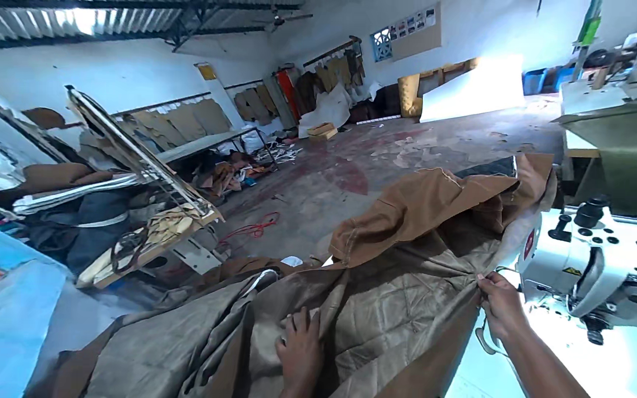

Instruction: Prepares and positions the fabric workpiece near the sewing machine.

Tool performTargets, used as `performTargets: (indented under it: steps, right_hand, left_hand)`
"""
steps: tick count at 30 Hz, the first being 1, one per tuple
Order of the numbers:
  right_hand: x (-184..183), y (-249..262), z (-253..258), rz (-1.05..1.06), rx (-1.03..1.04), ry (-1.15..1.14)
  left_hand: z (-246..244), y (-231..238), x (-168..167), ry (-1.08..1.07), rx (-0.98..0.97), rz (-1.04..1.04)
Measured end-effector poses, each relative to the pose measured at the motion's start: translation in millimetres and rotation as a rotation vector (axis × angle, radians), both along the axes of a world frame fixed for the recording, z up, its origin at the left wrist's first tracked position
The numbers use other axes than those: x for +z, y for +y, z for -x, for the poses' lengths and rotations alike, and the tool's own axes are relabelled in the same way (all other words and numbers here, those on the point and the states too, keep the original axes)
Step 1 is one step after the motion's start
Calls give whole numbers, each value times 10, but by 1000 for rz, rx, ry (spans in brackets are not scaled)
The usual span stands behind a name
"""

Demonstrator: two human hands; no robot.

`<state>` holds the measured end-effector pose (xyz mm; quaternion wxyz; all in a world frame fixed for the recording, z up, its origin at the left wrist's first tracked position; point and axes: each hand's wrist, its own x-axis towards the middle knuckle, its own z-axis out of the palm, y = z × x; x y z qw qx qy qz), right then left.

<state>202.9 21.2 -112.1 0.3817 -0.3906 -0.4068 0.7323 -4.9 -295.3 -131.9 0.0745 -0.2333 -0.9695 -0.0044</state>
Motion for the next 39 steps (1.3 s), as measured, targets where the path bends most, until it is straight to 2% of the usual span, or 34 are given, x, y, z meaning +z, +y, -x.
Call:
performTargets:
  steps: [3, 5, 8, 11, 13, 15, 17, 18, 20, 23, 25, 26, 29, 32, 36, 39]
  right_hand:
    - [21, -15, -3, 11, -16, 1]
    - [22, -13, -6, 6, -20, -5]
    - [6, -34, -30, -33, -15, -19]
    - [-58, -54, -58, -100, -15, -20]
    - [-146, -57, -85, -140, -11, -22]
    - [-208, -68, -131, -154, 18, -36]
    - [-194, -96, -204, -100, 61, -45]
    - [-174, -115, -242, -72, 77, -40]
    - [-158, -143, -296, -50, 94, -30]
    - [-187, -143, -305, -66, 104, -69]
    - [-208, -142, -298, -103, 117, -142]
    - [-221, -140, -287, -135, 121, -193]
    - [-208, -184, -283, -174, 120, -276]
    - [-159, -278, -338, -194, 121, -304]
    - [-112, -506, -540, -284, 160, -422]
    - [-66, -712, -801, -379, 239, -534]
  left_hand:
    - [135, 7, 407, -333, 222, -147]
    - [191, 12, 693, -321, 232, -315]
    - [125, 165, 1359, -86, 121, -576]
    - [2, 489, 1903, 267, -131, -775]
    - [-60, 759, 2118, 522, -322, -845]
    - [-77, 1048, 2215, 685, -456, -888]
    - [5, 1346, 2166, 760, -489, -915]
    - [73, 1473, 2086, 704, -478, -918]
    - [221, 1648, 1853, 396, -383, -879]
    - [532, 1698, 1360, -172, -144, -681]
    - [711, 1540, 932, -386, -81, -538]
    - [737, 1436, 766, -417, -87, -509]
    - [556, 1042, 549, -330, -174, -589]
    - [261, 561, 544, -280, -293, -771]
    - [-116, 31, 584, -452, -577, -901]
    - [-300, -67, 601, -649, -876, -793]
